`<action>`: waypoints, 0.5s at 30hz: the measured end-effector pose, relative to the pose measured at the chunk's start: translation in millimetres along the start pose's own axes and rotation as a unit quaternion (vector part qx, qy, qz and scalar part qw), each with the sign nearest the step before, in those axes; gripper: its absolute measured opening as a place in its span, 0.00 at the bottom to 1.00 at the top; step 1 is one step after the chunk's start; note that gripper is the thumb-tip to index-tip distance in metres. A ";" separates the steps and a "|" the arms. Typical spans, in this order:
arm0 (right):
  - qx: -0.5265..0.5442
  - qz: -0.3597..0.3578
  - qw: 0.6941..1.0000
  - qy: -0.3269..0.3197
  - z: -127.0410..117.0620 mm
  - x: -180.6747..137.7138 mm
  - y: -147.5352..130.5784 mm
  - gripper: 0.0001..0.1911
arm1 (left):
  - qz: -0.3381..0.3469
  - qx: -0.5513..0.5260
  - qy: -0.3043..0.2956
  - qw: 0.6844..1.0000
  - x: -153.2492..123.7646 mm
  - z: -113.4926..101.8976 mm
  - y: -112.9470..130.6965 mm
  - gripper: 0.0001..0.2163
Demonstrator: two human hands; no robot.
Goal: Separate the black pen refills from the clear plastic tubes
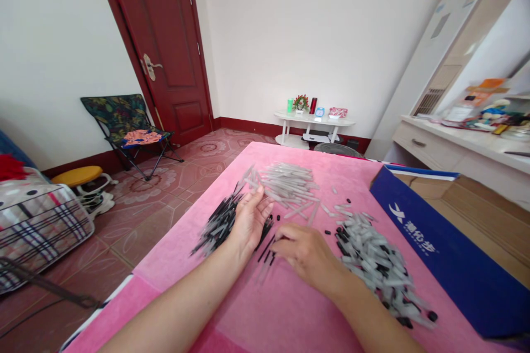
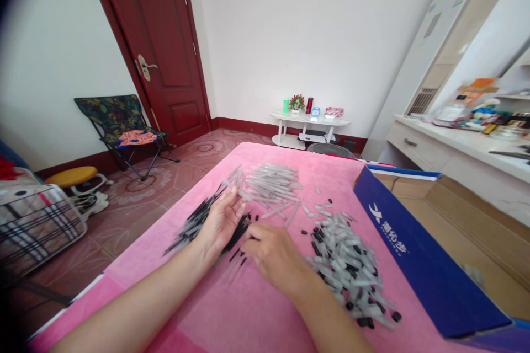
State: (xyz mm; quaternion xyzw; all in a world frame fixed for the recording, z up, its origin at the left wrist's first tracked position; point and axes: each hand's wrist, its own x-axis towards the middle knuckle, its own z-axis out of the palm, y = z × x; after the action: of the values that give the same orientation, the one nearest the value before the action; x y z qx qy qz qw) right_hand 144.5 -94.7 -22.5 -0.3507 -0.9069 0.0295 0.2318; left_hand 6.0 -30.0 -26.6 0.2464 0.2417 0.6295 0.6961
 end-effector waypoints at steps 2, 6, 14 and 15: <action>-0.016 -0.011 1.000 -0.021 4.6 -0.8 -0.4 0.13 | -0.001 0.001 0.002 1.000 0.6 -0.9 -0.5 0.10; 0.031 -0.014 0.999 0.033 -1.1 -0.5 -1.4 0.10 | -0.003 -0.012 0.002 1.000 1.8 -1.5 -0.4 0.09; 0.145 0.167 0.852 0.475 -51.9 1.9 -19.5 0.07 | -0.085 -0.115 0.029 0.989 -4.0 9.0 -7.1 0.04; 0.152 0.181 0.838 0.493 -54.0 2.1 -21.5 0.08 | -0.098 -0.126 0.028 0.987 -6.4 11.6 -7.9 0.03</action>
State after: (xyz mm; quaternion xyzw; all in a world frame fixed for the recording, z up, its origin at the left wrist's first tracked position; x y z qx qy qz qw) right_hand 153.6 -115.4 31.1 -0.4368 -0.5774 0.0311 0.6890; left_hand 18.9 -37.5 -22.7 0.1138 0.2029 0.5900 0.7731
